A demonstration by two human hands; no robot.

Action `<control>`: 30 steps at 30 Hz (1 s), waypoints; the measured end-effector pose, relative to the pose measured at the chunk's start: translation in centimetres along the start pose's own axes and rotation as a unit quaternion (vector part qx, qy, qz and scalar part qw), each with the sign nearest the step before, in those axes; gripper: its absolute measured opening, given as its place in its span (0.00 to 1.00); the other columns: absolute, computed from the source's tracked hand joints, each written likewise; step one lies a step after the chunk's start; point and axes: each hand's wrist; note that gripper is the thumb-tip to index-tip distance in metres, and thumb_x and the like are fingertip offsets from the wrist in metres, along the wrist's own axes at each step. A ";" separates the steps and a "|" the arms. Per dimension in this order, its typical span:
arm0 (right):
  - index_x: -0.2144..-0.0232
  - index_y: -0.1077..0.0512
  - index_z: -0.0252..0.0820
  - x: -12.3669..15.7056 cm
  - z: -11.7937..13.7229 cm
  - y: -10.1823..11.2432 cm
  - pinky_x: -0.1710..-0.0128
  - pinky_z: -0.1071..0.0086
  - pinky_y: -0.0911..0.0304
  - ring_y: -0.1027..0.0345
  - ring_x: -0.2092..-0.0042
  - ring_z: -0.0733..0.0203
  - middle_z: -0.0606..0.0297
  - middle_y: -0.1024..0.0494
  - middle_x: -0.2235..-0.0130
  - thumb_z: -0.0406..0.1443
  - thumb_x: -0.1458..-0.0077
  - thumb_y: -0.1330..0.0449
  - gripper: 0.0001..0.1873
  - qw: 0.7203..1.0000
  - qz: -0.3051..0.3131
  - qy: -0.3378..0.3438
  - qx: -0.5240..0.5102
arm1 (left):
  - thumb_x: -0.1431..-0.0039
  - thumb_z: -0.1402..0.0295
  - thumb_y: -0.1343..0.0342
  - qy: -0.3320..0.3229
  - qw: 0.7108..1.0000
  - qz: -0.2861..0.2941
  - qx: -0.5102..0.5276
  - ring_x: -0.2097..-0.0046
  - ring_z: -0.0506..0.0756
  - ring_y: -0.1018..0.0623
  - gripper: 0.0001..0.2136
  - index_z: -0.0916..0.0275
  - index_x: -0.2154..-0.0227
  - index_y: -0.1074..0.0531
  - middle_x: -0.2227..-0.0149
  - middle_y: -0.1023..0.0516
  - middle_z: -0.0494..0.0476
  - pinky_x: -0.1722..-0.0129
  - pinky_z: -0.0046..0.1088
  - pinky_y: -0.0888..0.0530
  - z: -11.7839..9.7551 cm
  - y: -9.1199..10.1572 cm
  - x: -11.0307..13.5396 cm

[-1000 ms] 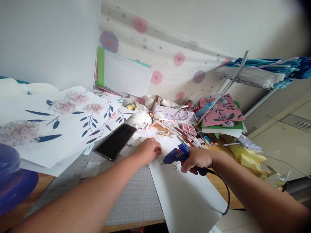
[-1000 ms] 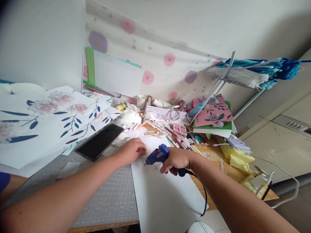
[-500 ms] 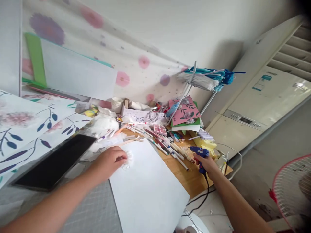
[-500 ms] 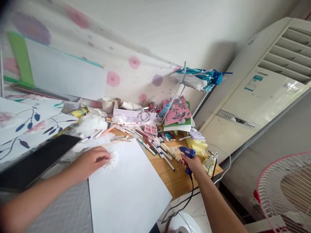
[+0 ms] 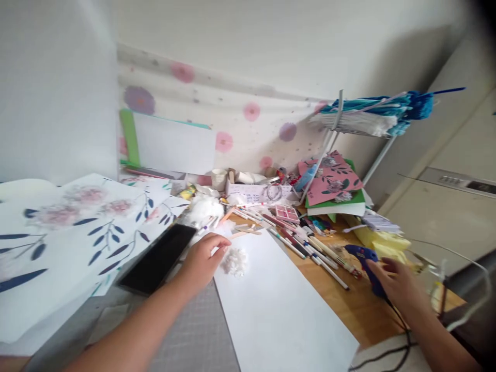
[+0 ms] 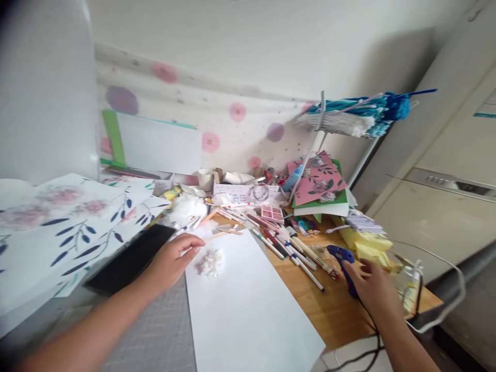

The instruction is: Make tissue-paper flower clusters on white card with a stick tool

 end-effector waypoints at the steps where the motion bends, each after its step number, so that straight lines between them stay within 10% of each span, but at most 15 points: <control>1: 0.66 0.28 0.50 1.2 0.6 0.1 0.68 0.47 0.40 0.28 0.62 0.33 0.43 0.25 0.68 0.50 0.50 0.45 0.15 0.998 -0.059 -0.012 0.011 | 0.43 0.64 0.52 0.008 1.000 -0.024 -0.008 0.58 0.56 0.24 0.11 0.60 0.67 0.26 0.63 0.22 0.55 0.55 0.32 0.29 -0.1 0.6 -0.1; 3: 0.64 0.30 0.56 3.5 2.2 -0.2 0.58 0.48 0.39 0.31 0.54 0.36 0.45 0.25 0.61 0.46 0.47 0.46 0.09 0.981 -0.182 0.070 -0.003 | 0.42 0.64 0.54 0.032 0.997 -0.072 -0.021 0.58 0.56 0.25 0.11 0.60 0.64 0.27 0.61 0.23 0.56 0.56 0.32 0.29 -0.1 1.8 -0.3; 7: 0.69 0.29 0.53 5.9 6.3 -2.4 0.57 0.50 0.35 0.28 0.60 0.44 0.55 0.24 0.65 0.43 0.48 0.45 0.06 0.961 -0.017 0.273 -0.038 | 0.42 0.66 0.55 0.078 0.989 -0.121 -0.041 0.61 0.55 0.24 0.12 0.61 0.63 0.28 0.61 0.23 0.55 0.60 0.31 0.28 0.5 3.6 -0.8; 14: 0.61 0.26 0.41 3.2 15.1 -4.5 0.57 0.61 0.35 0.30 0.57 0.53 0.54 0.24 0.59 0.37 0.39 0.52 0.14 0.908 0.209 0.362 0.030 | 0.44 0.69 0.53 0.073 0.991 -0.051 -0.099 0.62 0.54 0.23 0.09 0.59 0.67 0.27 0.63 0.22 0.53 0.62 0.30 0.29 1.7 3.1 -0.8; 21: 0.56 0.28 0.37 0.4 24.0 -10.6 0.53 0.59 0.34 0.30 0.53 0.56 0.56 0.26 0.53 0.35 0.40 0.44 0.12 0.876 0.274 0.393 0.049 | 0.44 0.73 0.54 0.059 0.975 -0.002 -0.215 0.59 0.57 0.25 0.11 0.60 0.67 0.25 0.62 0.22 0.56 0.60 0.32 0.31 1.9 3.4 -0.7; 30: 0.53 0.27 0.41 0.7 24.8 -13.8 0.58 0.62 0.36 0.31 0.56 0.52 0.57 0.24 0.58 0.29 0.43 0.48 0.17 0.887 0.245 0.392 -0.004 | 0.45 0.74 0.48 0.035 0.952 0.061 -0.297 0.59 0.59 0.28 0.11 0.55 0.64 0.24 0.62 0.20 0.52 0.60 0.34 0.35 1.8 3.5 -0.6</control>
Point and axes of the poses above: each hand's wrist, its own x-axis away from the middle knuckle, its own y-axis out of the back of the hand, z = x × y
